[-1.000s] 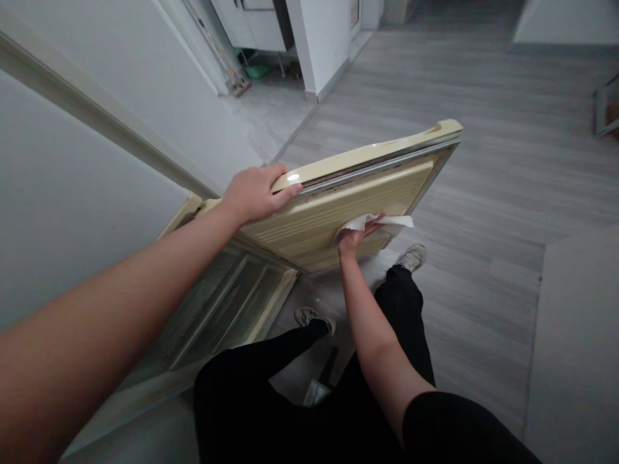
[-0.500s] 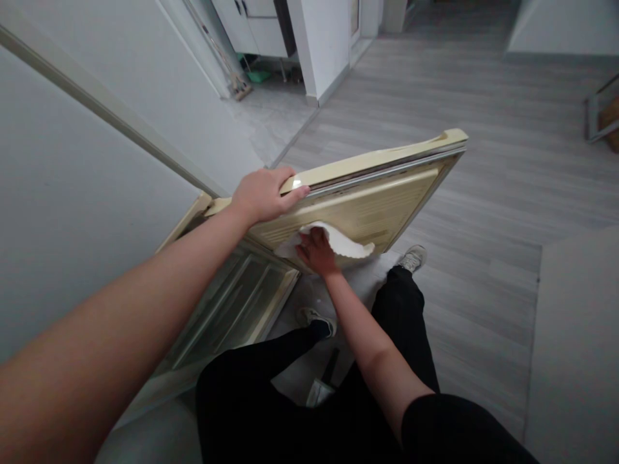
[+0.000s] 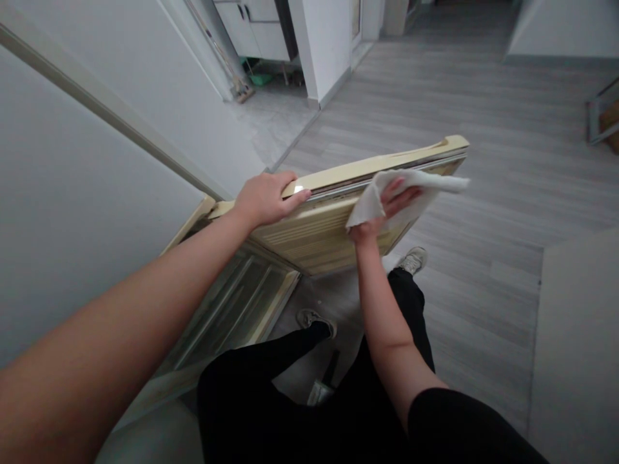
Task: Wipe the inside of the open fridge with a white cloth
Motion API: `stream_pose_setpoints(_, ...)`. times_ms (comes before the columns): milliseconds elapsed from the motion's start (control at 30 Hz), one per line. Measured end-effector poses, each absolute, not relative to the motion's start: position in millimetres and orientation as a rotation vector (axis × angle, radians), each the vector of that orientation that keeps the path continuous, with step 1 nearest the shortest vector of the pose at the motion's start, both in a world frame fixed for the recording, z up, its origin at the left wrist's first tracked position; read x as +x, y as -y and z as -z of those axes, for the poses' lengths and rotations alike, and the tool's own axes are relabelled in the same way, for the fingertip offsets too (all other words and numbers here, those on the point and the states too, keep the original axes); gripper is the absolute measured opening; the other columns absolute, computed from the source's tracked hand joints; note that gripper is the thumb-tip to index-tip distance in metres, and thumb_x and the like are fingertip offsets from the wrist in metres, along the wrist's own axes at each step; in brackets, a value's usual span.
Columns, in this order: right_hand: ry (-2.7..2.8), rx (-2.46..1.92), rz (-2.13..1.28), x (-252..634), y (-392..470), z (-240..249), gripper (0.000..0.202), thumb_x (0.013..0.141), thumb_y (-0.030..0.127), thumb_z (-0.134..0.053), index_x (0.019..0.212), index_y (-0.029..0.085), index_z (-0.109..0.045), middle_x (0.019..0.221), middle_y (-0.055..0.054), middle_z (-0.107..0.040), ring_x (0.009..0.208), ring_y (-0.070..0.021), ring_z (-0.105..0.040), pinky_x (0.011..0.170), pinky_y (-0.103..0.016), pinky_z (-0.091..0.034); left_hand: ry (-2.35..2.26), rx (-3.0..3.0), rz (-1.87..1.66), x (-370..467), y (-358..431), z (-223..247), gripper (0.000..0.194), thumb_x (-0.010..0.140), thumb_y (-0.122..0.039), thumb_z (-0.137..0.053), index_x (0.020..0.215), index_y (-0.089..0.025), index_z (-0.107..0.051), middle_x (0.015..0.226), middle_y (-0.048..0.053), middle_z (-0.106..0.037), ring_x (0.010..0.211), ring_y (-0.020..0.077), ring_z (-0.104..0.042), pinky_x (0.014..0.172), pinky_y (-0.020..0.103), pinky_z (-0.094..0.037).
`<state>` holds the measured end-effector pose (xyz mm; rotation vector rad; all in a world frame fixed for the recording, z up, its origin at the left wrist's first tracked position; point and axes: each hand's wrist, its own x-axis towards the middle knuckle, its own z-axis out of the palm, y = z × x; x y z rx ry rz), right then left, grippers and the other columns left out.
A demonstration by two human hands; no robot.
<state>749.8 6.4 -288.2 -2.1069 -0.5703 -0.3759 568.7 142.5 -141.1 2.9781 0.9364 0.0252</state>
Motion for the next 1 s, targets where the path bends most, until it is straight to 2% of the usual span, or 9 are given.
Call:
stream_pose_setpoints(67,0.783,-2.150,0.260,707.4,-21.3,289.6,0.086,0.102,0.052,-0.040,0.161,-0.006,-0.017,0.168,-0.026,0.001,0.151,-0.0438,0.024,0.121,-0.066,0.000,-0.940,2.991,-0.038,569.2,-144.4,142.3,0.064,0.092,-0.068,-0.033,0.115,-0.019,-0.067,0.101,0.011,-0.073,0.094,0.0299,-0.066,0.080,0.037,-0.044)
stream_pose_setpoints(133,1.147,-2.095,0.089,664.1,-33.3,295.1,0.081,0.097,0.056,-0.053,0.158,0.005,-0.037,0.167,-0.022,-0.015,0.153,-0.0472,0.017,0.119,-0.069,0.003,-0.956,3.017,-0.048,570.0,-147.6,143.8,0.058,0.093,-0.062,-0.037,0.118,-0.019,-0.067,0.106,0.012,-0.074,0.097,0.0314,-0.067,0.080,0.037,-0.045)
stream_pose_setpoints(267,1.726,-1.789,-0.064,612.7,-41.7,311.5,0.050,0.105,0.035,-0.040,0.154,0.029,-0.049,0.166,-0.009,-0.031,0.158,-0.0332,-0.012,0.125,-0.059,-0.003,-1.041,3.026,0.084,571.9,-154.4,145.1,0.050,0.089,-0.053,-0.048,0.123,-0.020,-0.065,0.108,0.013,-0.075,0.101,0.0321,-0.069,0.077,0.034,-0.044)
stream_pose_setpoints(467,1.956,-1.693,0.092,646.6,-24.1,311.2,0.057,0.103,0.011,-0.030,0.158,0.024,-0.043,0.166,-0.006,-0.033,0.158,-0.0225,-0.017,0.127,-0.046,-0.009,-1.012,3.027,0.097,570.4,-152.5,140.0,0.049,0.090,-0.053,-0.047,0.126,-0.024,-0.064,0.113,0.011,-0.075,0.106,0.0310,-0.069,0.078,0.033,-0.044)
stream_pose_setpoints(633,1.646,-2.022,0.350,726.2,18.9,269.4,0.056,0.106,0.029,-0.033,0.161,0.015,-0.033,0.170,-0.010,-0.021,0.158,-0.0305,-0.004,0.126,-0.057,-0.003,-1.044,2.963,-0.023,568.3,-138.4,139.2,0.066,0.094,-0.069,-0.030,0.123,-0.022,-0.065,0.117,0.014,-0.073,0.108,0.0347,-0.067,0.085,0.039,-0.046)
stream_pose_setpoints(733,1.462,-2.188,0.471,774.3,53.9,241.4,0.061,0.105,0.035,-0.032,0.161,0.013,-0.032,0.169,-0.012,-0.019,0.158,-0.0328,-0.003,0.126,-0.059,-0.006,-1.131,2.894,-0.094,567.4,-124.8,141.4,0.077,0.092,-0.078,-0.023,0.119,-0.020,-0.067,0.115,0.016,-0.072,0.106,0.0368,-0.066,0.086,0.043,-0.046)
stream_pose_setpoints(867,1.370,-2.298,0.551,804.9,100.9,217.7,0.060,0.103,0.037,-0.030,0.159,0.014,-0.037,0.165,-0.014,-0.029,0.155,-0.0341,-0.014,0.125,-0.059,-0.013,-1.266,2.829,-0.380,565.8,-97.8,146.7,0.074,0.096,-0.070,-0.022,0.113,-0.014,-0.068,0.115,0.020,-0.071,0.112,0.0370,-0.062,0.097,0.049,-0.043)
stream_pose_setpoints(933,1.379,-2.319,0.569,803.5,120.0,211.5,0.059,0.103,0.038,-0.031,0.156,0.015,-0.042,0.160,-0.015,-0.037,0.152,-0.0335,-0.022,0.124,-0.056,-0.015,-1.249,2.782,-0.574,558.7,-75.7,156.1,0.065,0.099,-0.060,-0.025,0.124,-0.013,-0.064,0.126,0.019,-0.067,0.124,0.0349,-0.057,0.109,0.050,-0.037)
stream_pose_setpoints(1000,1.370,-2.330,0.586,795.8,133.0,205.9,0.056,0.102,0.041,-0.034,0.150,0.015,-0.049,0.152,-0.015,-0.046,0.147,-0.0325,-0.030,0.124,-0.053,-0.016,-1.177,2.729,-0.775,537.9,-43.4,176.0,0.065,0.100,-0.054,-0.030,0.145,-0.010,-0.048,0.153,0.019,-0.050,0.146,0.0329,-0.038,0.122,0.050,-0.023)
